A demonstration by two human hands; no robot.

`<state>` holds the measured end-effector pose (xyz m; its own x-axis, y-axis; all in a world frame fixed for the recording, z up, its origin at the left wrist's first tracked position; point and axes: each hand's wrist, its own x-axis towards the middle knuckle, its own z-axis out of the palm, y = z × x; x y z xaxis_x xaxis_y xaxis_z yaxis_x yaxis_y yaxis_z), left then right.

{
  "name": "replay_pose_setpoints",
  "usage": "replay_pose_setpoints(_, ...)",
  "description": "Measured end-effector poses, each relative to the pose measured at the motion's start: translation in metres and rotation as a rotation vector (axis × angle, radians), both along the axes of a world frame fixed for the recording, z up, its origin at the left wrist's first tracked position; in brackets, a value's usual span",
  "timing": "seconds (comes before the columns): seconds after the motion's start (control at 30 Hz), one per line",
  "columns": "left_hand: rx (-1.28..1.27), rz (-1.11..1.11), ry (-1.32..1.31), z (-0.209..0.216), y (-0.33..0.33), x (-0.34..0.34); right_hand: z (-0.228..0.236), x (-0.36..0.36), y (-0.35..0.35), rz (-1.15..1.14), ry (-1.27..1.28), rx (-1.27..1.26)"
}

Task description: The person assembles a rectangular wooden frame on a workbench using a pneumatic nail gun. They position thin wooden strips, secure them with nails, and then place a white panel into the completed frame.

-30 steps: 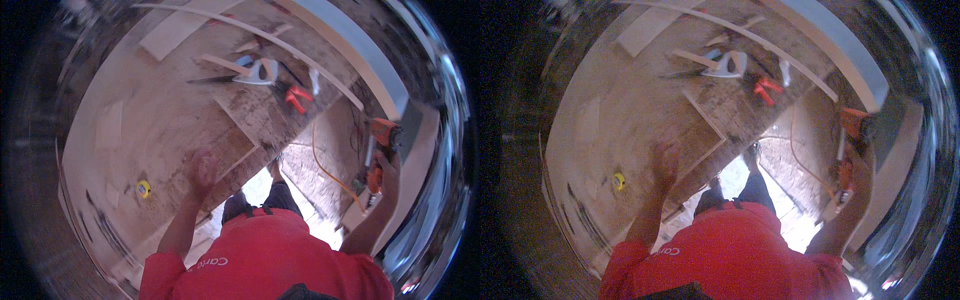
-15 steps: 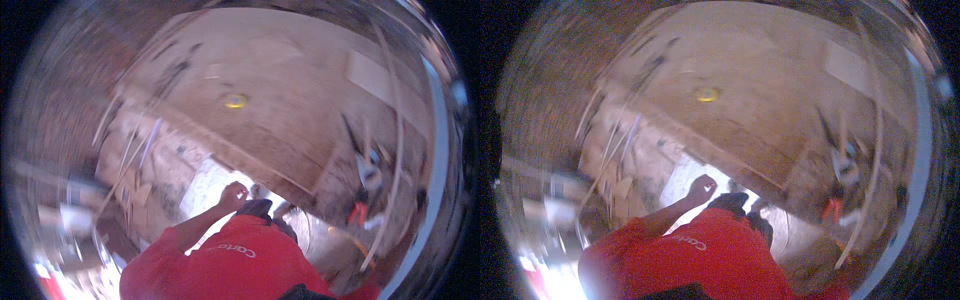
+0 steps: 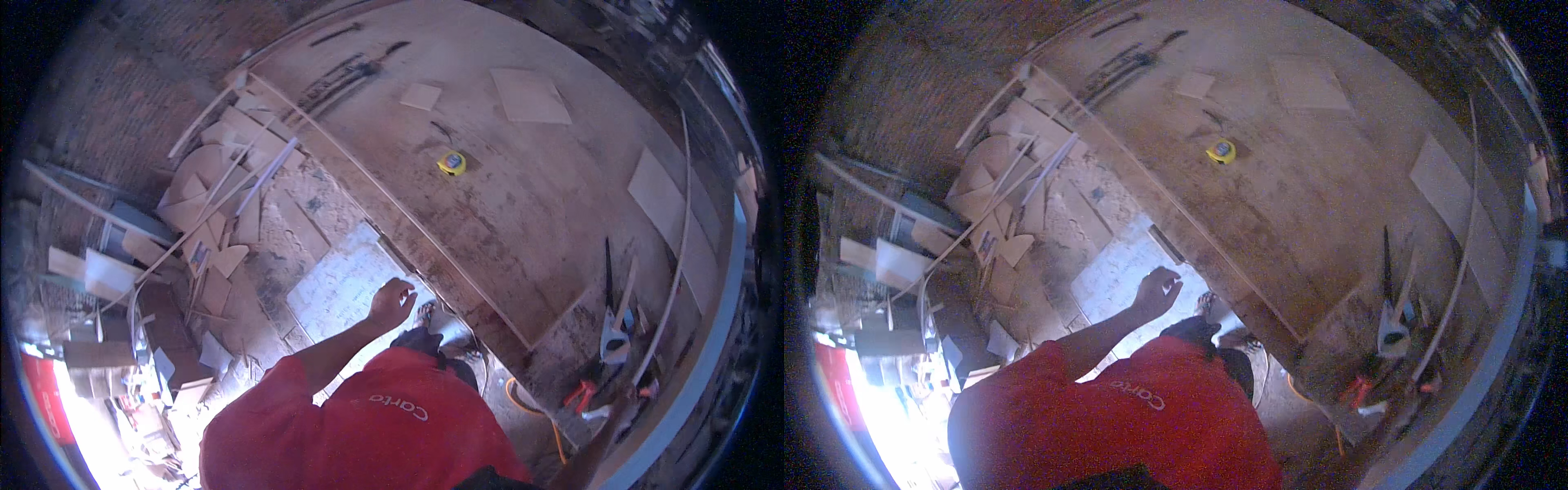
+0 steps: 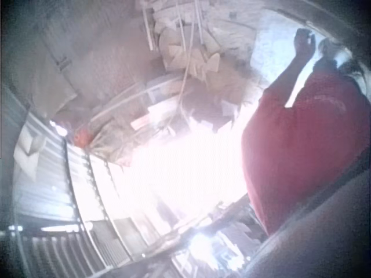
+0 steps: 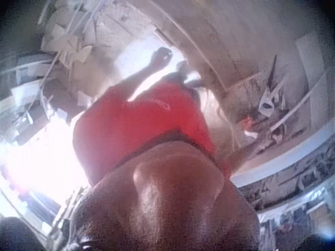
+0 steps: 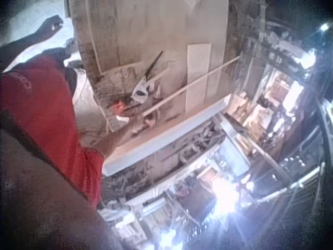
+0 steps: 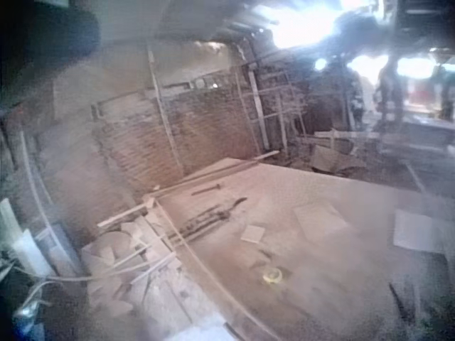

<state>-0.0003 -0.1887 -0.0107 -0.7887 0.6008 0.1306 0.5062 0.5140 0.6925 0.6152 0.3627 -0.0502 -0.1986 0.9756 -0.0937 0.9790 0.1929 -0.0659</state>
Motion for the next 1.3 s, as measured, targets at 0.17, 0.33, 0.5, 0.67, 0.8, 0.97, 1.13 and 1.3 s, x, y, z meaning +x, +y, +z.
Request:
replay_pose_setpoints(0.17,-0.030,0.117,-0.191,0.005,0.049,-0.056,0.048,-0.032,-0.064,0.064,0.196,-0.010)
replay_pose_setpoints(0.33,-0.197,0.554,-0.434,-0.003,0.084,-0.129,0.071,-0.050,-0.092,-0.056,0.357,-0.010)
replay_pose_setpoints(0.5,-0.298,0.506,-0.194,-0.114,0.053,-0.170,0.062,-0.085,-0.088,-0.110,0.430,0.026)
replay_pose_setpoints(0.67,-0.218,0.551,-0.829,-0.015,0.121,-0.146,0.081,-0.046,-0.124,-0.282,0.511,0.178)
replay_pose_setpoints(0.8,-0.093,0.593,-0.720,-0.082,0.126,-0.144,0.084,-0.030,-0.138,-0.318,0.651,0.222)
replay_pose_setpoints(0.97,0.013,0.772,-0.665,-0.141,0.096,-0.166,0.095,-0.022,-0.102,-0.123,0.797,0.142)
replay_pose_setpoints(1.13,-0.279,0.632,-0.666,-0.031,0.141,-0.110,0.111,-0.034,-0.059,0.195,0.578,0.036)
replay_pose_setpoints(1.3,-0.241,0.767,-0.586,0.001,0.125,-0.071,0.150,-0.176,-0.091,0.226,0.866,-0.371)
